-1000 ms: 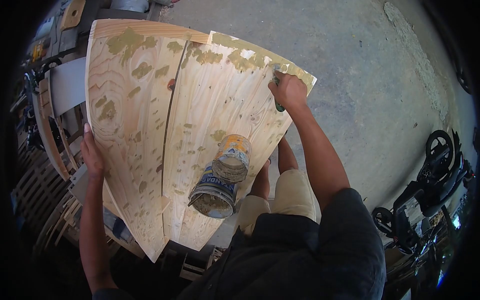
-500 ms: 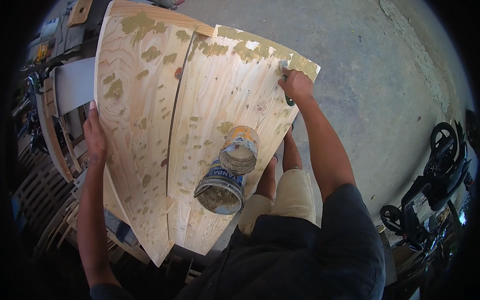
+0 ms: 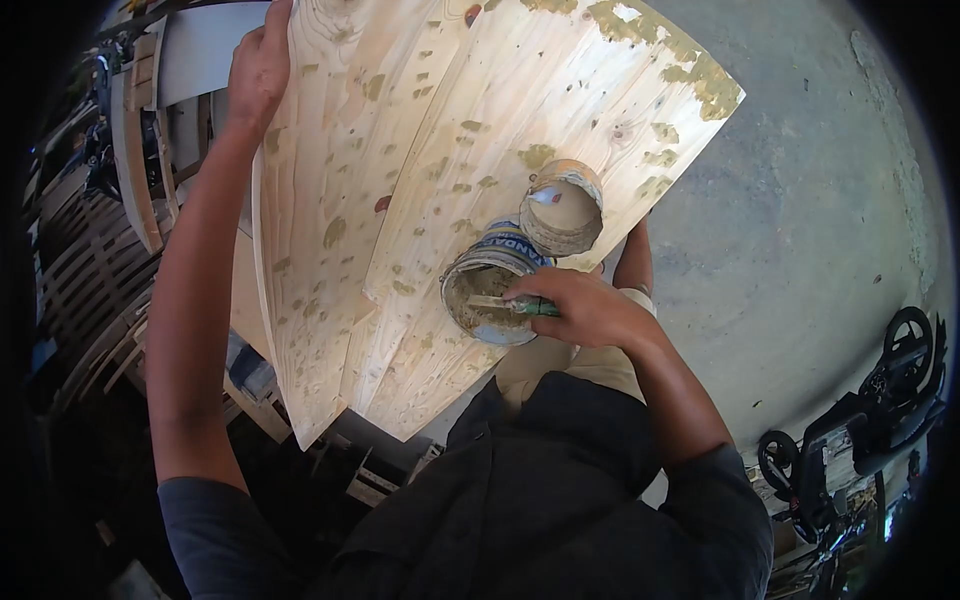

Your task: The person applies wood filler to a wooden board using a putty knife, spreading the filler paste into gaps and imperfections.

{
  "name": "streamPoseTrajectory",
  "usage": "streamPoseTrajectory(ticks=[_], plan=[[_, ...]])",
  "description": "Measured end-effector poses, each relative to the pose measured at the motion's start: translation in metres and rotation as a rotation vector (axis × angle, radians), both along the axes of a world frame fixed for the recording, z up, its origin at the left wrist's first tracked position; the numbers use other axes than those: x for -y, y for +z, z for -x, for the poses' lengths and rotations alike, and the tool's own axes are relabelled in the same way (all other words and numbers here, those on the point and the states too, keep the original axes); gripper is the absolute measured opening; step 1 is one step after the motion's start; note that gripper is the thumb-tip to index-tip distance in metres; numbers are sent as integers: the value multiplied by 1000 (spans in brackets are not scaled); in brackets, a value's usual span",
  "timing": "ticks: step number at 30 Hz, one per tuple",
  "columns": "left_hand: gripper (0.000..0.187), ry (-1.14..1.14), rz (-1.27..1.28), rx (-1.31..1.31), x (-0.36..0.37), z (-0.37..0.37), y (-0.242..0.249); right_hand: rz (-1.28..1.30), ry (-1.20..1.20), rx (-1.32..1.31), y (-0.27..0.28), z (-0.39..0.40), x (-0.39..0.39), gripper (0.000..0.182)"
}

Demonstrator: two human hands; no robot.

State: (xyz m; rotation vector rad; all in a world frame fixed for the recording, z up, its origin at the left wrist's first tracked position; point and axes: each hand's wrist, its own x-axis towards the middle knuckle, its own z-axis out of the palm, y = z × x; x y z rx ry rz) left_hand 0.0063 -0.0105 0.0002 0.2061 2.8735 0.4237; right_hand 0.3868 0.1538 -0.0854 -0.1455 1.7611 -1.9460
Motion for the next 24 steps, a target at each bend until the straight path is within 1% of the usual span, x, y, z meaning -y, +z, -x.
streamPoseTrajectory(ticks=[2,3,5,6,8,11,13,15,18,20,21,24], plan=[[88,11,-50,-6,-7,-6,2,-439,426,0,9,-1,36,35],[91,-26,-80,-15,-4,-3,1,-441,432,-4,10,-3,54,35],[89,-34,-62,-55,-2,3,-4,-700,623,-47,-1,-5,90,22],[88,-49,-41,-91,0,4,-7,-703,625,-50,-9,-4,105,22],[87,-64,-59,-80,-1,1,-3,-780,598,-120,-29,-7,130,18],[86,-79,-67,-90,-3,1,-3,-843,556,-173,-96,-23,163,20],[85,-74,-49,-104,-1,0,-4,-885,560,-128,-141,-38,186,21],[85,-96,-80,-78,-3,-1,-1,-930,562,-85,-153,-43,193,21],[85,-87,-81,-39,-5,-3,3,-904,648,-103,-146,-42,194,23],[85,-115,-107,-36,-6,-13,13,-805,682,-139,-118,-25,170,23],[85,-147,-131,-34,-6,-17,17,-805,686,-140,-102,-19,158,23],[84,-84,-93,-65,-3,-3,1,-721,638,-176,-46,4,118,22]])
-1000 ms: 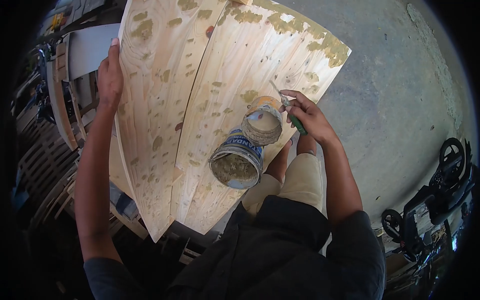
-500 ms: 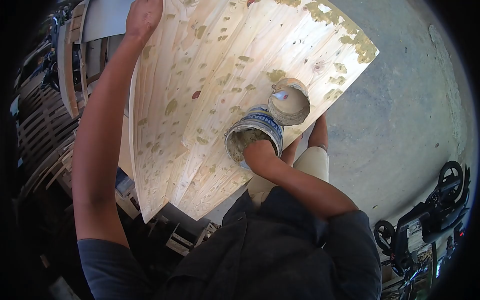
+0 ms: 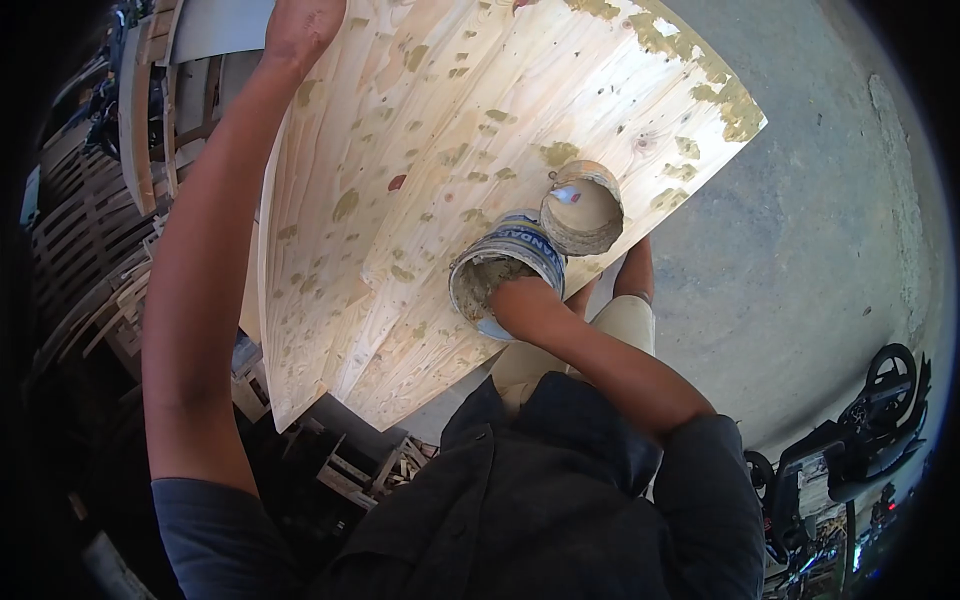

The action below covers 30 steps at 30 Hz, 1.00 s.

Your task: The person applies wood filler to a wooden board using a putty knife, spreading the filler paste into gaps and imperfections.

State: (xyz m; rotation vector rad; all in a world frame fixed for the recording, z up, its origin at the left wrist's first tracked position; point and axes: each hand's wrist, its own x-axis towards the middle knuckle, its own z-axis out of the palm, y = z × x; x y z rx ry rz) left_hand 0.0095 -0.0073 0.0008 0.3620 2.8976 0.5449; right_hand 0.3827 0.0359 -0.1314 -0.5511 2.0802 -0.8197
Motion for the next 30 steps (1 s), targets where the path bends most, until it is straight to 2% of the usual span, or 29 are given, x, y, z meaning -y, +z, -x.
streamPoseTrajectory(ticks=[2,4,6,7,9,10,11,12,14,16,17,19,20,22,27,30], plan=[[84,4,11,-9,2,1,-1,16,-47,174,30,16,-32,23],[84,5,20,-14,1,1,-1,319,-176,168,39,20,-75,25],[85,54,52,18,-3,-3,4,488,-240,329,46,32,-114,26],[85,44,43,16,-7,-12,12,481,-251,324,53,35,-133,26],[86,112,28,9,-20,-31,26,562,-617,412,63,38,-170,31],[86,97,11,13,-19,-23,19,548,-635,406,60,38,-184,31],[89,81,60,6,-7,-10,9,542,-856,416,55,42,-199,34],[91,68,111,-1,0,-1,1,534,-1075,421,48,46,-214,37],[91,68,101,0,0,1,-1,510,-1262,372,9,50,-243,41],[90,75,99,0,-5,-4,4,275,-1305,142,-46,53,-267,43],[90,94,117,-7,-7,-7,6,272,-1309,140,-65,60,-274,43],[89,113,136,-10,-6,-6,5,-158,-1312,-20,-95,72,-285,44],[88,109,130,1,-2,-2,2,-158,-1313,-23,-106,80,-288,44],[87,107,129,15,4,1,-3,-284,-1198,-217,-121,97,-287,47],[80,86,45,-10,12,2,-8,-486,-986,-179,-149,123,-282,52],[75,76,38,-49,-5,-8,0,-507,-924,-144,-138,127,-281,53]])
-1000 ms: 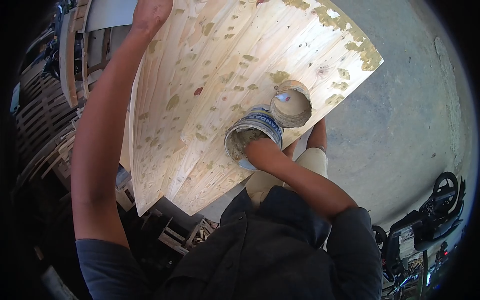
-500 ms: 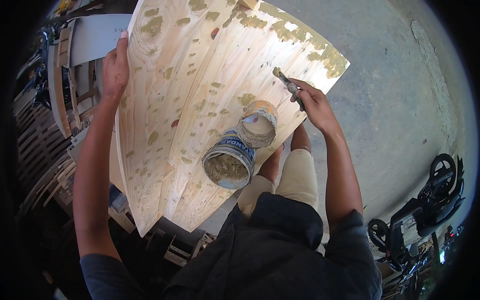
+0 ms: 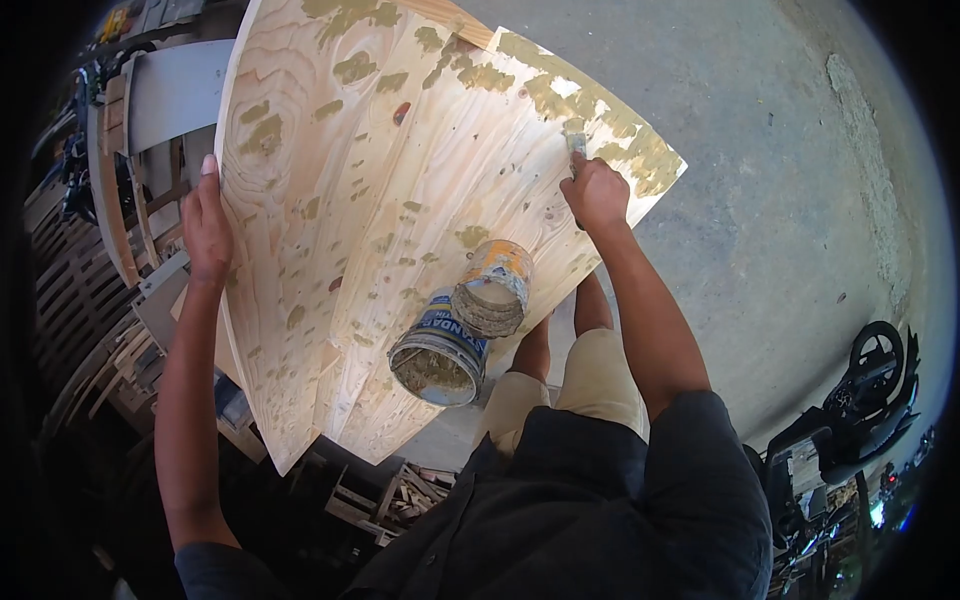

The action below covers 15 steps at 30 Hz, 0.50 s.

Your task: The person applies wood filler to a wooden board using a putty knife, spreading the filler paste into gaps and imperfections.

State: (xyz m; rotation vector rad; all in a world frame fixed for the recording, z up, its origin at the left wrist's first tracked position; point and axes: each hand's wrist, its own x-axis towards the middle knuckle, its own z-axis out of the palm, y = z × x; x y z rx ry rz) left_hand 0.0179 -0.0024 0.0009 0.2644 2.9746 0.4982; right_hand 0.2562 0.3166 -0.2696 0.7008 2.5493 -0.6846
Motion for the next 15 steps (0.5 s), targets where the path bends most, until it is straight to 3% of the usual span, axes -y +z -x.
streamPoseTrajectory(ticks=[2,6,12,15], plan=[[73,-8,-5,18,2,-5,-1,68,-25,52,18,2,0,54],[70,-4,1,13,9,3,-3,47,-124,-122,8,20,0,49],[68,-22,-31,27,9,3,-3,109,29,65,23,28,2,47],[66,32,102,112,8,2,4,102,-44,-157,18,43,7,45]])
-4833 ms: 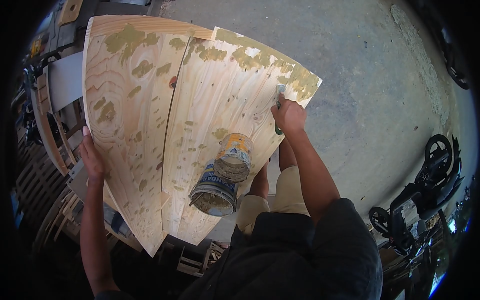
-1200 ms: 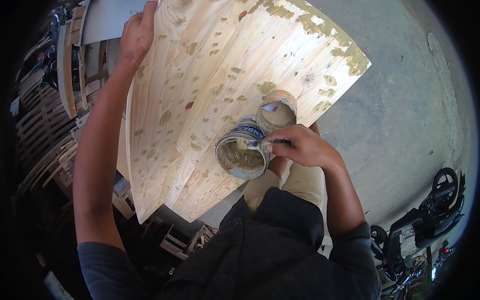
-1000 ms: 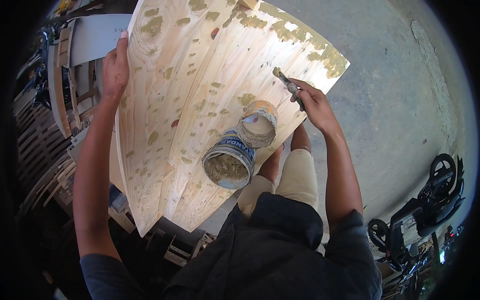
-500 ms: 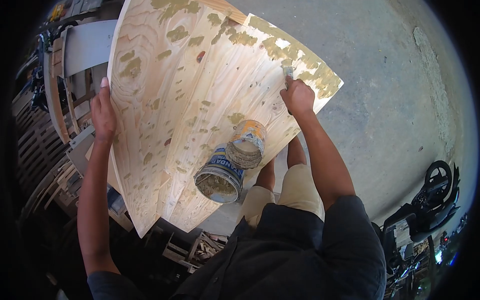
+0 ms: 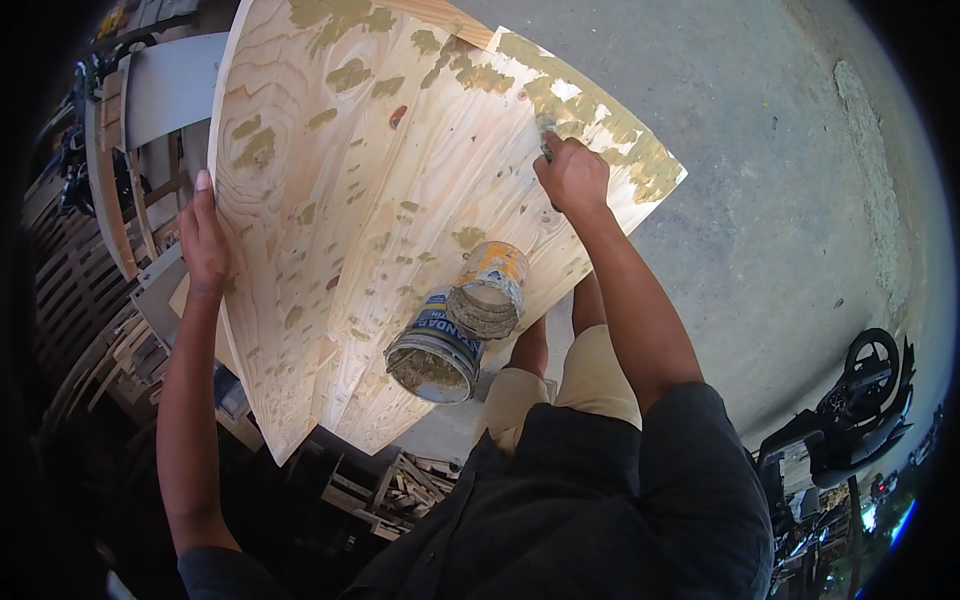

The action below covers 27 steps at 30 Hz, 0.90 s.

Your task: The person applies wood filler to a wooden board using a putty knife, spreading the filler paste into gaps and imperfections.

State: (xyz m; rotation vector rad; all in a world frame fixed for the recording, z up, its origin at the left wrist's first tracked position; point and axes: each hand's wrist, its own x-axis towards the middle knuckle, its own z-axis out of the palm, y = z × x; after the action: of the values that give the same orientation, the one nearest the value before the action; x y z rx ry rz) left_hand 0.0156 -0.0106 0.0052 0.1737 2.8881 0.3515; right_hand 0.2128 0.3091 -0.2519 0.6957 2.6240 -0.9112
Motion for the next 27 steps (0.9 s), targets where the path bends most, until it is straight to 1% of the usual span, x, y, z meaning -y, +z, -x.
streamPoseTrajectory(ticks=[1,3,7,9,10,12,16,18,19,21,22,23,25,26,27], plan=[[66,0,2,3,-2,-2,2,2,0,3,-8,-1,2,45],[66,34,-17,12,-7,-4,4,-31,112,123,-21,-8,4,44],[67,15,-55,20,3,0,-1,9,132,144,0,0,1,43],[68,-3,10,-7,4,0,-1,21,43,100,10,13,2,40],[68,-4,13,-8,2,-1,0,24,42,99,3,11,4,40],[68,-43,-62,-111,-7,-4,-3,14,49,48,-19,0,6,36],[70,-38,-63,-96,-5,-4,-4,25,116,142,5,0,-1,37],[70,-86,-34,-188,-4,-4,-7,17,-18,150,16,6,-7,38],[70,-87,-33,-187,-4,-4,-6,18,-18,151,10,2,-9,38],[70,-45,-82,-58,-6,-3,-2,-6,-22,117,-8,-9,-16,46],[70,-49,-83,-59,-9,-2,0,-21,53,137,1,-5,-17,46],[69,-35,-109,-58,-12,-4,0,-21,51,137,6,1,-17,46],[69,-20,-137,-52,-12,-6,-1,31,53,156,11,12,-13,43],[69,-37,-95,-65,-7,-4,-2,15,-3,72,9,16,-9,38],[69,-55,-51,-78,-4,-2,-3,17,-3,68,2,20,-8,38]])
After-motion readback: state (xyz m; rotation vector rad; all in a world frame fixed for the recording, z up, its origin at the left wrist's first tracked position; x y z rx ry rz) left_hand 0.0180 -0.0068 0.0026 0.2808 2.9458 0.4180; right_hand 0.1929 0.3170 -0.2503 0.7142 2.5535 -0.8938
